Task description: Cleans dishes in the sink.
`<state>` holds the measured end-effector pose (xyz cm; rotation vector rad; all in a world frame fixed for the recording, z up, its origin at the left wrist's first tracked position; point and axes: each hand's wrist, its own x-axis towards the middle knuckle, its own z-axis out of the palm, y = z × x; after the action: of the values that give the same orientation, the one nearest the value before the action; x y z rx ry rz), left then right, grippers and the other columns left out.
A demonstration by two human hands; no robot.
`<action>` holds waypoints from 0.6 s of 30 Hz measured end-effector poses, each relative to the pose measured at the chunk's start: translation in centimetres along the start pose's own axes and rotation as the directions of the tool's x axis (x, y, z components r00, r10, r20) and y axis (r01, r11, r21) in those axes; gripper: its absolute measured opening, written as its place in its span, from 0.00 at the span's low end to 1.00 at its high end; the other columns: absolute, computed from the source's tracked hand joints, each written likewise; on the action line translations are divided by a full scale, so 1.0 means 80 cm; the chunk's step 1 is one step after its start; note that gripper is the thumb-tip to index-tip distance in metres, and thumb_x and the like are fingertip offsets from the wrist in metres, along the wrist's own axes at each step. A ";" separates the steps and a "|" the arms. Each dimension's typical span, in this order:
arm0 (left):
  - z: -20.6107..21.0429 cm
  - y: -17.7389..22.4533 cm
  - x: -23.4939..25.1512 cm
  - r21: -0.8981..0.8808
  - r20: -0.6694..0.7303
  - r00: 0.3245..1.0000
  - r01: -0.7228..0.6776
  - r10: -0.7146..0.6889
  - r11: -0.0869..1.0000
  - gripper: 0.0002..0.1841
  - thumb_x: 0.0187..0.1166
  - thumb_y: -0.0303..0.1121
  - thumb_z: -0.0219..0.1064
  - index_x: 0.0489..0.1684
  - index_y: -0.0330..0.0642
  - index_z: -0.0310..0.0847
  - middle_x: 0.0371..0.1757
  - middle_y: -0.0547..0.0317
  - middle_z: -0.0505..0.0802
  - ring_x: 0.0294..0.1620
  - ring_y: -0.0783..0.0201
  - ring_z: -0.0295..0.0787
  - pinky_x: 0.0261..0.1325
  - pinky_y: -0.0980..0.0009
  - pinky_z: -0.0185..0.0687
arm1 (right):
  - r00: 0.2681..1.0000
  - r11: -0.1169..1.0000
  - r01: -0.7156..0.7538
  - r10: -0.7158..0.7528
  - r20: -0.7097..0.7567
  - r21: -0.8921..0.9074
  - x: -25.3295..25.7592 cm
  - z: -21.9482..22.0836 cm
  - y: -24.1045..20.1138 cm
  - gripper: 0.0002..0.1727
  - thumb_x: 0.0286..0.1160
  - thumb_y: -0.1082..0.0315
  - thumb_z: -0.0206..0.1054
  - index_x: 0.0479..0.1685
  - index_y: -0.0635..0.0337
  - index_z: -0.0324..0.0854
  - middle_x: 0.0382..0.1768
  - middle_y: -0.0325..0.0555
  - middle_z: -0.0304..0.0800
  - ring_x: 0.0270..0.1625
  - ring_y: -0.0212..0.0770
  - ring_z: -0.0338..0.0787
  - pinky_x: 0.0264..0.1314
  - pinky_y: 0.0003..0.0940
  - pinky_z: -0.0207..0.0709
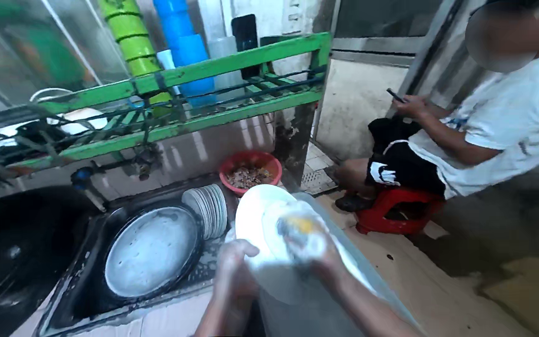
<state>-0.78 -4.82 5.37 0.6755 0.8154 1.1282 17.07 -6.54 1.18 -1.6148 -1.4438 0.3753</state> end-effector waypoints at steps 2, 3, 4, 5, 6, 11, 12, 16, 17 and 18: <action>0.000 -0.021 -0.007 0.019 0.071 0.997 -0.022 0.021 1.000 0.18 0.56 0.18 0.60 0.48 0.33 0.78 0.36 0.50 0.92 0.37 0.59 0.93 0.40 0.58 0.91 | 0.953 0.956 0.292 -0.291 -0.088 0.001 -0.014 0.023 -0.011 0.24 0.72 0.48 0.71 0.56 0.58 0.90 0.53 0.47 0.95 0.63 0.42 0.92 0.71 0.47 0.83; 0.000 -0.030 -0.012 0.022 0.088 0.996 -0.007 0.005 1.000 0.15 0.57 0.18 0.60 0.44 0.34 0.79 0.34 0.51 0.92 0.36 0.60 0.92 0.39 0.59 0.90 | 0.961 0.963 0.270 -0.269 -0.065 0.014 -0.007 0.020 -0.015 0.24 0.70 0.49 0.73 0.56 0.57 0.90 0.54 0.46 0.95 0.64 0.42 0.91 0.71 0.48 0.82; 0.002 -0.033 -0.019 0.030 0.104 0.994 0.015 -0.018 0.999 0.15 0.59 0.17 0.60 0.45 0.35 0.79 0.35 0.52 0.92 0.36 0.61 0.92 0.40 0.60 0.91 | 0.989 0.989 0.147 -0.147 -0.018 0.021 0.006 0.011 -0.014 0.26 0.66 0.54 0.75 0.60 0.61 0.89 0.54 0.50 0.94 0.61 0.45 0.92 0.69 0.50 0.83; 0.005 -0.033 -0.024 0.035 0.093 0.995 0.025 -0.029 0.999 0.17 0.59 0.16 0.59 0.47 0.35 0.79 0.35 0.53 0.91 0.36 0.62 0.92 0.40 0.61 0.90 | 1.000 1.000 0.004 -0.004 0.000 0.017 0.024 0.000 -0.007 0.28 0.65 0.58 0.77 0.65 0.63 0.86 0.57 0.56 0.93 0.62 0.50 0.91 0.69 0.55 0.82; 0.008 -0.029 -0.026 0.039 0.092 0.996 0.008 -0.011 0.999 0.18 0.58 0.16 0.59 0.49 0.35 0.78 0.36 0.53 0.91 0.37 0.62 0.92 0.40 0.61 0.91 | 0.993 0.993 -0.116 0.116 -0.007 0.009 0.040 -0.010 0.002 0.29 0.68 0.61 0.78 0.70 0.61 0.83 0.61 0.57 0.91 0.64 0.52 0.90 0.71 0.58 0.81; -0.008 -0.010 -0.002 0.040 0.142 0.974 -0.183 0.176 0.982 0.22 0.55 0.21 0.61 0.53 0.32 0.79 0.44 0.47 0.93 0.45 0.57 0.93 0.46 0.56 0.92 | 0.995 0.998 0.047 -0.051 -0.083 -0.045 -0.001 -0.002 0.002 0.27 0.67 0.60 0.75 0.62 0.70 0.85 0.56 0.61 0.93 0.61 0.54 0.92 0.68 0.52 0.84; -0.010 -0.012 0.000 0.031 0.165 0.972 -0.174 0.166 0.984 0.21 0.55 0.20 0.61 0.53 0.33 0.79 0.43 0.49 0.93 0.44 0.58 0.93 0.46 0.57 0.91 | 0.961 0.967 0.251 -0.254 -0.114 -0.041 -0.014 0.011 -0.002 0.23 0.69 0.57 0.74 0.55 0.68 0.88 0.53 0.57 0.94 0.60 0.50 0.93 0.67 0.48 0.85; 0.014 -0.010 -0.026 0.273 0.136 0.989 0.020 -0.059 0.962 0.16 0.66 0.13 0.59 0.50 0.38 0.75 0.35 0.64 0.88 0.37 0.72 0.87 0.43 0.72 0.87 | 0.898 0.904 0.427 -0.427 -0.110 -0.023 0.021 0.014 -0.021 0.24 0.66 0.50 0.73 0.54 0.58 0.92 0.58 0.53 0.94 0.69 0.51 0.89 0.76 0.55 0.78; 0.026 -0.001 -0.033 0.356 0.072 0.990 0.085 -0.117 0.931 0.18 0.63 0.11 0.59 0.50 0.38 0.73 0.35 0.64 0.85 0.35 0.74 0.85 0.40 0.74 0.84 | 0.952 0.954 0.300 -0.297 -0.079 0.028 0.040 0.004 -0.018 0.25 0.61 0.57 0.76 0.58 0.61 0.90 0.61 0.52 0.93 0.70 0.48 0.88 0.76 0.52 0.79; 0.036 0.009 -0.040 0.387 0.025 0.990 0.120 -0.141 0.914 0.19 0.63 0.10 0.58 0.51 0.36 0.73 0.35 0.63 0.84 0.34 0.74 0.83 0.39 0.75 0.82 | 0.994 0.985 0.104 -0.097 -0.054 0.135 0.057 -0.007 -0.017 0.24 0.63 0.65 0.77 0.61 0.64 0.87 0.58 0.50 0.93 0.64 0.42 0.90 0.70 0.46 0.83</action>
<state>0.60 -7.84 8.18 0.9585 1.0349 0.8296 17.83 -2.78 4.01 -1.4262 -1.4260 0.3683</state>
